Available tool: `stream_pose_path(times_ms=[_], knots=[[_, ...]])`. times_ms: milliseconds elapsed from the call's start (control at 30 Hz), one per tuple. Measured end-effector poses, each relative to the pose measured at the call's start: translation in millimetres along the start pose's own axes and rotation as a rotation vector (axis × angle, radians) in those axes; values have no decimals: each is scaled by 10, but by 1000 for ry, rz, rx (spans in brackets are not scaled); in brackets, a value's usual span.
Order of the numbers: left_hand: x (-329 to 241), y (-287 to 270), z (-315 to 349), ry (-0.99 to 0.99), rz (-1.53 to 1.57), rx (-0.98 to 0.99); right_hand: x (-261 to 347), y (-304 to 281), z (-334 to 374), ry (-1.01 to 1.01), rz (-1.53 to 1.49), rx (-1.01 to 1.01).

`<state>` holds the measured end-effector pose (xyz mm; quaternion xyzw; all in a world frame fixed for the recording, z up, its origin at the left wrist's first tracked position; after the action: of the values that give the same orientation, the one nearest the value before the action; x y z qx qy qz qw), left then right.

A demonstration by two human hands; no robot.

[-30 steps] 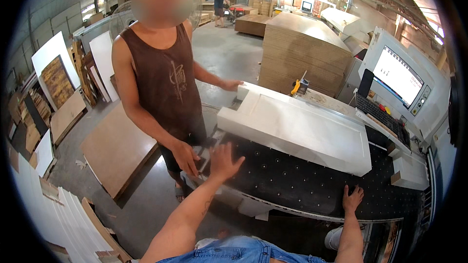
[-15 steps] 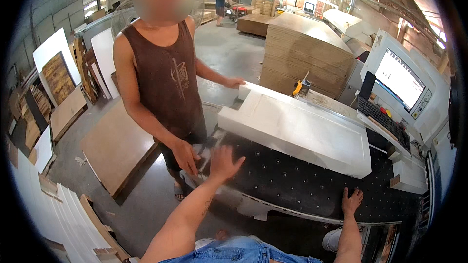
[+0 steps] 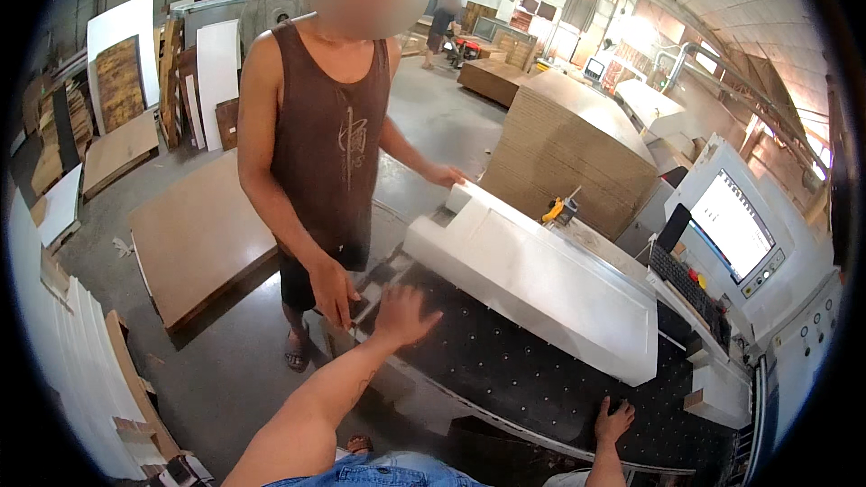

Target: The person picks up a white wooden panel from a stack, places it on a machine worktable, and uses a ruler and a marking tool to measure and mark the wood.

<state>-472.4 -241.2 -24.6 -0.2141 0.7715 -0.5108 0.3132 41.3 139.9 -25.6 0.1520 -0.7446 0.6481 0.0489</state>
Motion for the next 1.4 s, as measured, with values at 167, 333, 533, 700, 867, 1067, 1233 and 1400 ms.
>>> stream_pose_path(times_ms=[167, 333, 533, 700, 867, 1067, 1233, 1400], knots=[[18, -96, 83, 41, 26, -253, 112, 57, 47, 17, -9, 33], [23, -30, 34, -6, -11, -74, 40, 13, 11, -16, -16, 9], [-64, -44, -52, -27, 118, 27, -141, 130, -64, 2, 19, -2], [19, -16, 22, 7, 28, -154, 203, -40, 89, 51, 18, 25], [-33, -48, 90, 79, -80, -319, 39, 26, 22, 40, 57, -16], [-98, 23, -2, 8, -21, -112, -164, -5, -55, -264, -62, -194], [-32, 3, -40, -16, -41, -48, 23, 162, -117, -216, -84, -144], [-11, 128, -114, 62, 14, -101, -278, 165, -240, -160, -43, -167]])
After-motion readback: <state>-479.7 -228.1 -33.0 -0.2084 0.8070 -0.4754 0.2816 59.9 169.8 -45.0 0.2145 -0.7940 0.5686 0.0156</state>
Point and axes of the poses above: each hand's wrist, its own z-axis away from the middle knuckle, its own y-axis out of the palm, x = y × z, the point moved 6 cm from there along -z, towards the middle knuckle, and after that the axes turned 7 degrees about -z, right-handed, at the moved point
